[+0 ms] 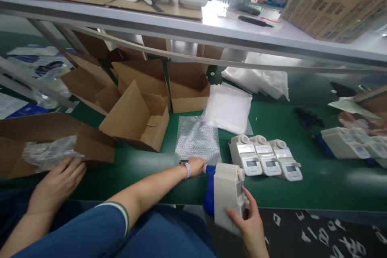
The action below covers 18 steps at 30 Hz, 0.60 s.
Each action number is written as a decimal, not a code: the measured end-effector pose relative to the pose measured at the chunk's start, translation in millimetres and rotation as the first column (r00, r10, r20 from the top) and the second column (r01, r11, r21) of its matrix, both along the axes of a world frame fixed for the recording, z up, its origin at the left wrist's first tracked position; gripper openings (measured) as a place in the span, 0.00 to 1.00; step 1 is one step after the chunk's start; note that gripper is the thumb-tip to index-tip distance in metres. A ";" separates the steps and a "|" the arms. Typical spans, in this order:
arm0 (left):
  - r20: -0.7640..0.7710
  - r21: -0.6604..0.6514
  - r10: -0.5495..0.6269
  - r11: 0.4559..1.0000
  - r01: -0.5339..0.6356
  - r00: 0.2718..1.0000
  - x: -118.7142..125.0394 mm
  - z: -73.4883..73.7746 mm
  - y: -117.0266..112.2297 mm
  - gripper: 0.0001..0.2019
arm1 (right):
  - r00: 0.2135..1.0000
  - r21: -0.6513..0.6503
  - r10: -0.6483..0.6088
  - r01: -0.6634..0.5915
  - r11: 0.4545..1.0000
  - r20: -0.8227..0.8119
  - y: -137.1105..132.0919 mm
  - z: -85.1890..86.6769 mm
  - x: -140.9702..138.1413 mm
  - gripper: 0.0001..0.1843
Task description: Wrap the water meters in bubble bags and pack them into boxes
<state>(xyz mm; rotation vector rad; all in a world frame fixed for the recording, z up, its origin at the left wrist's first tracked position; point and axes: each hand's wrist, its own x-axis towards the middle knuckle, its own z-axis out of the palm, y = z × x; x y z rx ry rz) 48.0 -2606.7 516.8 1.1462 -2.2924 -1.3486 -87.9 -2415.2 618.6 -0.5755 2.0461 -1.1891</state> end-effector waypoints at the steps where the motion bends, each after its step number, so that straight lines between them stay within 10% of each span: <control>1: 0.005 0.000 -0.017 1.000 0.017 1.000 -2.0 0.6 5.7 0.07 | 1.000 -0.007 -0.019 0.019 1.000 0.009 4.3 0.9 5.2 0.46; 12: -0.025 -0.038 -0.018 0.999 0.017 1.000 -14.7 58.4 20.7 0.10 | 0.765 0.152 0.148 -0.066 0.986 -0.627 27.0 -14.6 42.4 0.35; 18: -0.014 -0.143 -0.155 0.978 0.151 0.988 6.3 109.1 19.3 0.06 | 0.990 -0.064 -0.136 0.134 0.989 -0.027 16.5 -1.5 30.4 0.46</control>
